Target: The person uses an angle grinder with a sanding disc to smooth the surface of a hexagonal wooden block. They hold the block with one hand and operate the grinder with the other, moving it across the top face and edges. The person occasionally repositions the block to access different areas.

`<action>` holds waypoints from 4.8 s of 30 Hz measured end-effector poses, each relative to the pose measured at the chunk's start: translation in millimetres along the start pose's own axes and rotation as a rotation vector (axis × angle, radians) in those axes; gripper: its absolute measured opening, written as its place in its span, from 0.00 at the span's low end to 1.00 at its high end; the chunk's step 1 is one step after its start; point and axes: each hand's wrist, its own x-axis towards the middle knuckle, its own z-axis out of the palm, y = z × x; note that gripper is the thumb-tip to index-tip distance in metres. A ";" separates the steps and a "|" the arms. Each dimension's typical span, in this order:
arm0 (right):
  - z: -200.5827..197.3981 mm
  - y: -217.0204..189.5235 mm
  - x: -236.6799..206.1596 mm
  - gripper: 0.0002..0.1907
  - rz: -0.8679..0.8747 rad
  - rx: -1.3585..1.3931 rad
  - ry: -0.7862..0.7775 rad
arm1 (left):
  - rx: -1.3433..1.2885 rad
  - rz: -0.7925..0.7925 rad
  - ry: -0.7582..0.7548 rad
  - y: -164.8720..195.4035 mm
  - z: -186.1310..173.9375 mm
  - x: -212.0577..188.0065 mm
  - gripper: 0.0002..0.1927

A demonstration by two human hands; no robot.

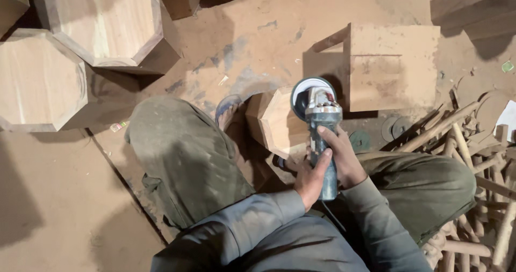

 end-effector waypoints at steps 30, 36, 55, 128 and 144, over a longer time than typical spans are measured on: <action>-54.3 33.2 -21.9 0.14 -0.012 0.154 0.128 | 0.174 0.028 -0.182 -5.6 18.5 -13.3 0.29; -44.0 39.0 -51.7 0.16 -0.112 0.158 0.309 | 0.195 -0.146 -0.235 -2.1 20.3 -16.8 0.33; 21.5 -8.6 4.1 0.16 -0.031 -0.214 -0.072 | -0.129 0.149 0.160 -11.0 -1.9 -1.8 0.33; -17.0 25.0 6.2 0.27 -0.069 -0.222 -0.033 | 0.097 0.084 0.013 -28.6 -18.5 -8.3 0.31; -81.9 64.4 -33.4 0.19 -0.113 -0.088 0.145 | 0.323 -0.091 -0.425 -49.0 -9.5 -5.4 0.36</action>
